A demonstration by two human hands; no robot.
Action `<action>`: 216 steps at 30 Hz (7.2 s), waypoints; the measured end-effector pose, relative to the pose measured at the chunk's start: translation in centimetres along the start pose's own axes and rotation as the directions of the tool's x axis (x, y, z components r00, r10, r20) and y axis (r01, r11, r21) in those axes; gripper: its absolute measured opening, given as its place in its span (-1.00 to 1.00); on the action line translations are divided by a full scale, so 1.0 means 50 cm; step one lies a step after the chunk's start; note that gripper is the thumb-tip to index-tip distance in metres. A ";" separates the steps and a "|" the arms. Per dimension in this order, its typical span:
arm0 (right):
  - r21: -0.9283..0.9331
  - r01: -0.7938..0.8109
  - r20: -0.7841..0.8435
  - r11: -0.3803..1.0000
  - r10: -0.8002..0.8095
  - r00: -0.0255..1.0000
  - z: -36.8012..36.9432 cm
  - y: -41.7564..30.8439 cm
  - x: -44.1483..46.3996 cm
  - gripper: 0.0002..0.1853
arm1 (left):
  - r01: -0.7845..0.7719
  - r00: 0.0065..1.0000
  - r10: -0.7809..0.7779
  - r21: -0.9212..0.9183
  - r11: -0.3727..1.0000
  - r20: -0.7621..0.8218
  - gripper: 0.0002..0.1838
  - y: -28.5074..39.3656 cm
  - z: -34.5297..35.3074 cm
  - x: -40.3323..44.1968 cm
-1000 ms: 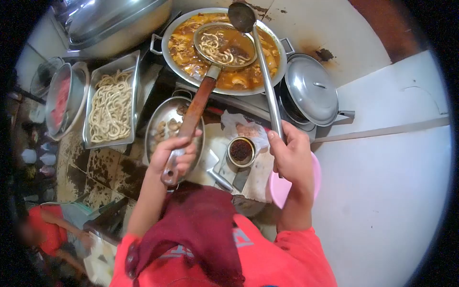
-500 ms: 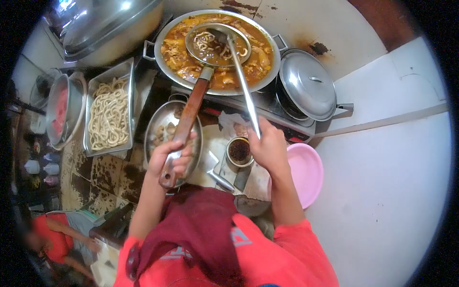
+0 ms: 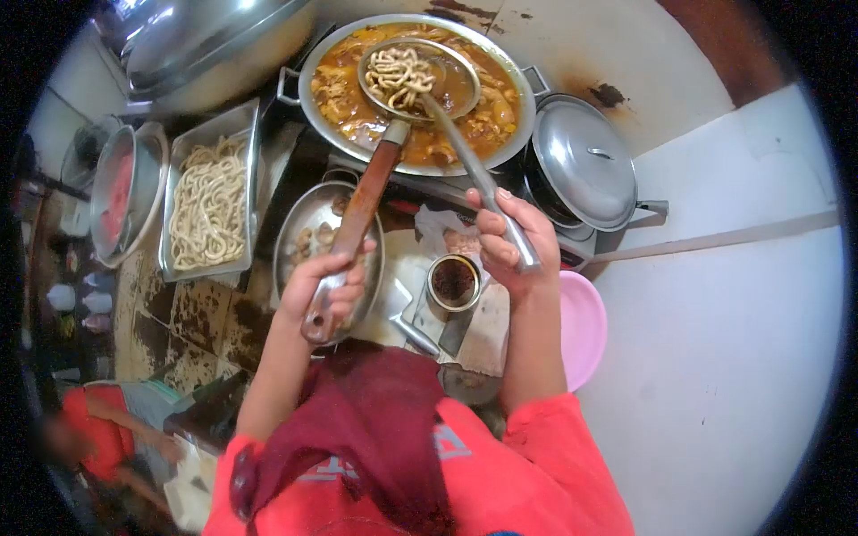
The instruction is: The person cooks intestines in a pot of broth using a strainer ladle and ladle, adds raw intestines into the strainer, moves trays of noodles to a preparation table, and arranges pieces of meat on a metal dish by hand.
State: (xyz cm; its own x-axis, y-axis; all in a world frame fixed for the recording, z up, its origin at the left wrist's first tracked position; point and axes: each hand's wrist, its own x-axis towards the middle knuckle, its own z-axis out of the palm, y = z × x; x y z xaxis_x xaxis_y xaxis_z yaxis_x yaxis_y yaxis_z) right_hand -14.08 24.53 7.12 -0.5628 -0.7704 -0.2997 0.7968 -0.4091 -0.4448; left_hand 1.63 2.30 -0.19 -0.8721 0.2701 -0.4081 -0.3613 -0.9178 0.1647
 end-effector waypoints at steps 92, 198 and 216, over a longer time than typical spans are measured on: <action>-0.972 -0.146 -0.231 0.182 -0.647 0.727 -0.155 0.007 0.058 -0.78 | -0.045 0.999 0.043 0.240 0.970 0.012 -0.40 -0.055 -0.033 -0.001; -0.860 0.156 -0.144 0.485 -0.525 0.839 -0.102 0.039 0.015 -0.85 | -0.428 0.794 0.562 0.445 0.787 -0.230 -0.63 -0.054 0.012 0.019; -0.822 0.101 -0.223 0.560 -0.479 0.849 -0.071 0.072 -0.040 -0.74 | 0.383 0.484 0.862 0.848 -0.366 0.153 -0.48 0.487 -0.157 -0.014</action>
State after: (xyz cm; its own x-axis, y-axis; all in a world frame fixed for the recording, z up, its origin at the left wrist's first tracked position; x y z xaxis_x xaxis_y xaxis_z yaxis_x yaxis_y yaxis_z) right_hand -10.84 26.34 3.14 -0.9087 -0.3490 -0.2291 0.2088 0.0952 -0.9733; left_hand -3.97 -22.52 -2.94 -0.7838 -0.6156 0.0817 -0.4819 0.6860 0.5451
